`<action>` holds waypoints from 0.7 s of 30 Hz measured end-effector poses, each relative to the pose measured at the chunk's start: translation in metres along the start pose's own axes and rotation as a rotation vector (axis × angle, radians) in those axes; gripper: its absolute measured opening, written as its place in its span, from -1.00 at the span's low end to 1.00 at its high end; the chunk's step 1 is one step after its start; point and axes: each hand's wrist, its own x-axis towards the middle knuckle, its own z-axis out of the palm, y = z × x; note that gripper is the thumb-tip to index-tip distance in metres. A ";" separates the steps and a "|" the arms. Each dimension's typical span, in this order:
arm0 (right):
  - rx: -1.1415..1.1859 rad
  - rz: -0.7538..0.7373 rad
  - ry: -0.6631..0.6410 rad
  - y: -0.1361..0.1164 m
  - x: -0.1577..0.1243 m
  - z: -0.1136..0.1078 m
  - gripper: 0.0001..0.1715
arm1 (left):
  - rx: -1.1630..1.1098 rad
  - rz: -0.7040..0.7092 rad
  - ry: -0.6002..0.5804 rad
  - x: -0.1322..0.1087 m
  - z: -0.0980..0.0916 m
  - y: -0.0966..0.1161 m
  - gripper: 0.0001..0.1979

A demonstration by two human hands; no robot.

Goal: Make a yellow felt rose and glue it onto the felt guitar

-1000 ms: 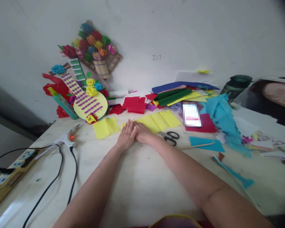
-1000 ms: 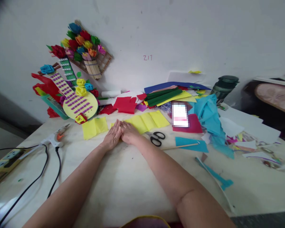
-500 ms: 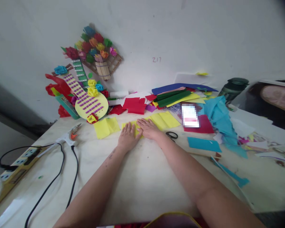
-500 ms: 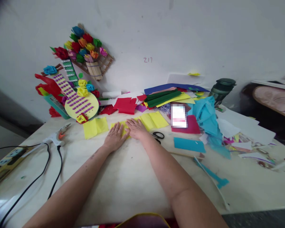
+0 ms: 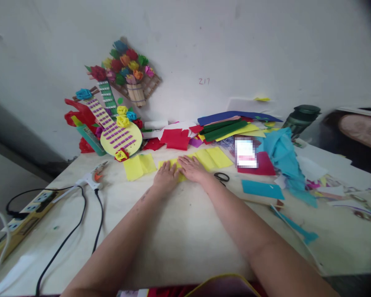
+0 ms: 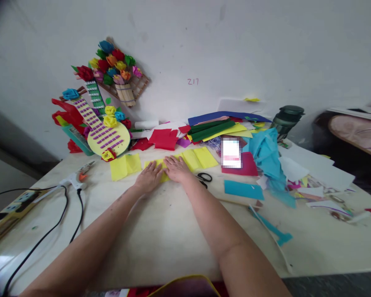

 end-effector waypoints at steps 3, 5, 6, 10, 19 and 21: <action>0.009 0.000 -0.002 -0.001 -0.001 -0.002 -0.39 | 0.094 -0.061 -0.024 0.005 -0.004 0.012 -0.58; 0.017 0.005 0.001 -0.001 -0.002 -0.003 -0.40 | 0.161 -0.125 0.016 0.006 -0.004 0.021 -0.58; 0.020 0.009 0.001 -0.001 -0.002 -0.003 -0.40 | 0.187 -0.150 0.048 0.006 -0.002 0.025 -0.58; 0.004 0.013 0.001 0.000 0.000 -0.002 -0.41 | 0.203 -0.172 0.180 0.002 0.007 0.029 -0.57; 0.006 0.017 0.007 0.001 0.001 0.002 -0.39 | 0.156 -0.187 0.183 0.006 0.014 0.021 -0.47; 0.002 0.019 0.008 0.001 0.002 0.003 -0.39 | 0.144 -0.190 0.161 0.007 0.015 0.019 -0.45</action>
